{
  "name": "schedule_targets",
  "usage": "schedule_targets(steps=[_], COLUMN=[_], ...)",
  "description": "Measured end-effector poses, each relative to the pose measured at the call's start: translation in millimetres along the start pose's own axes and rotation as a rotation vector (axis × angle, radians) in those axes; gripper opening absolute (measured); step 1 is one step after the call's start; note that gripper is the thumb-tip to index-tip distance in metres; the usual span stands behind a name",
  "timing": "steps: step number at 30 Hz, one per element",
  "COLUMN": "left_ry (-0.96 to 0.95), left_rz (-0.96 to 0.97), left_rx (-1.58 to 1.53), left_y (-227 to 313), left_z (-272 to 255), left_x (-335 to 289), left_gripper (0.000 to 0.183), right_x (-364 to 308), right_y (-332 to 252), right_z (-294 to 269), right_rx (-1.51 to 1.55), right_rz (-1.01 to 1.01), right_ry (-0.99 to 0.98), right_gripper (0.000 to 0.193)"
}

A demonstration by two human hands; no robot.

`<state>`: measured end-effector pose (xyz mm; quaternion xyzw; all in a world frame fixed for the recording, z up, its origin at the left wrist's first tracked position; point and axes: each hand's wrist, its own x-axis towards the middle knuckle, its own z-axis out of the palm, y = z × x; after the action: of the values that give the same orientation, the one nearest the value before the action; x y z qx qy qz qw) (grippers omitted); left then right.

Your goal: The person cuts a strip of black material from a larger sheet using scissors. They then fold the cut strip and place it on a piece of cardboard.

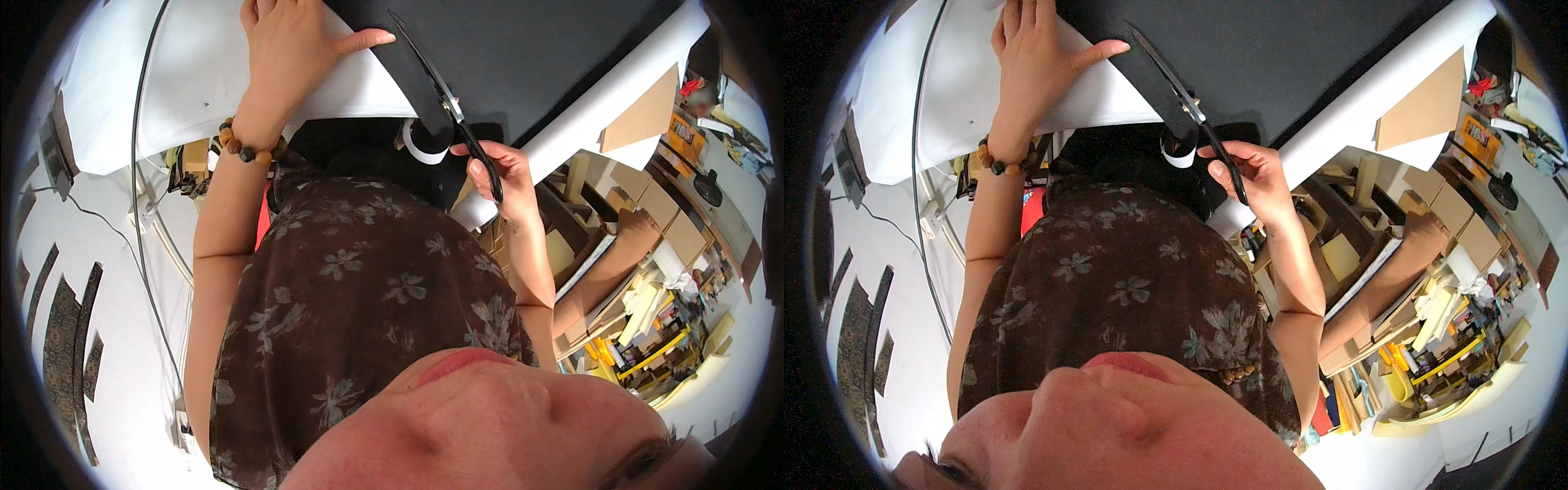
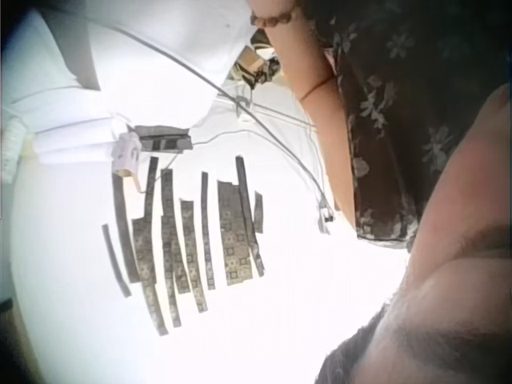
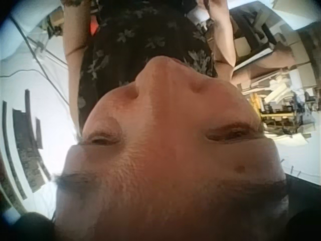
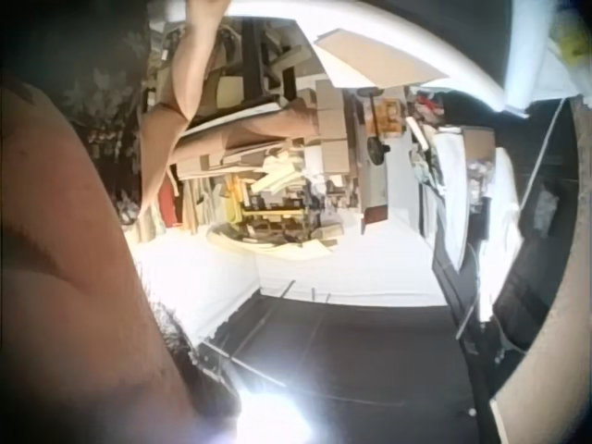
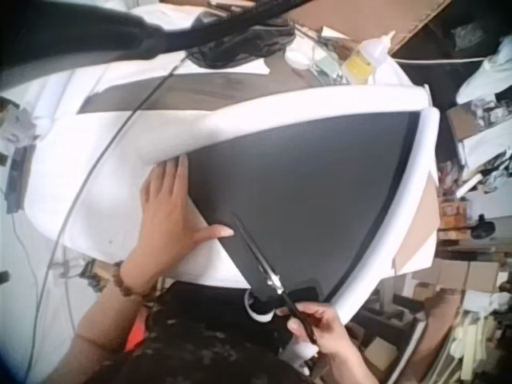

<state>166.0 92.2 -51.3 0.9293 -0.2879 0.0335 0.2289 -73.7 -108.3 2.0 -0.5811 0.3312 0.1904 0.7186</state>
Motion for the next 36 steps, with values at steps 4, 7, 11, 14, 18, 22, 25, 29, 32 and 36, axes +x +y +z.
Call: schedule_targets(steps=[4,7,11,14,18,22,25,29,32,36], left_ry=[-0.052,-0.04,-0.025,-0.026,-0.009,0.001,0.014,0.012,0.031,0.068], left_rz=[-0.032,-0.02,0.003,0.002,-0.007,0.011,0.014,-0.01,0.009,0.006], left_rx=[-0.01,-0.006,0.003,0.062,-0.01,-0.005,-0.029,-0.051,-0.091,-0.086], left_y=[-1,-2,-4,-6,-4,-5,-6,-4,-2,-2], left_z=[-2,0,0,2,1,3,2,0,-3,-6], left_x=[-1,0,0,-1,0,-1,-1,-1,0,-2], left_gripper=[0.126,0.127,0.128,0.127,0.126,0.126,0.125,0.125,0.125,0.126], right_x=[7,9,16,27,43,64,75,69,48,8], right_y=[-8,-15,-25,-31,-42,-56,-56,-52,-44,-31], right_z=[3,6,5,8,16,32,37,35,20,2], right_rx=[-0.06,-0.071,-0.058,-0.072,-0.118,-0.09,-0.07,-0.077,-0.152,-0.243], right_rz=[-0.04,-0.018,-0.02,-0.008,-0.025,-0.05,-0.088,-0.075,-0.058,-0.145], right_ry=[-0.009,0.011,-0.023,-0.015,-0.025,-0.035,-0.058,-0.036,-0.005,0.08], right_gripper=[0.037,0.037,0.026,0.028,0.03,0.033,0.034,0.039,0.032,0.029])
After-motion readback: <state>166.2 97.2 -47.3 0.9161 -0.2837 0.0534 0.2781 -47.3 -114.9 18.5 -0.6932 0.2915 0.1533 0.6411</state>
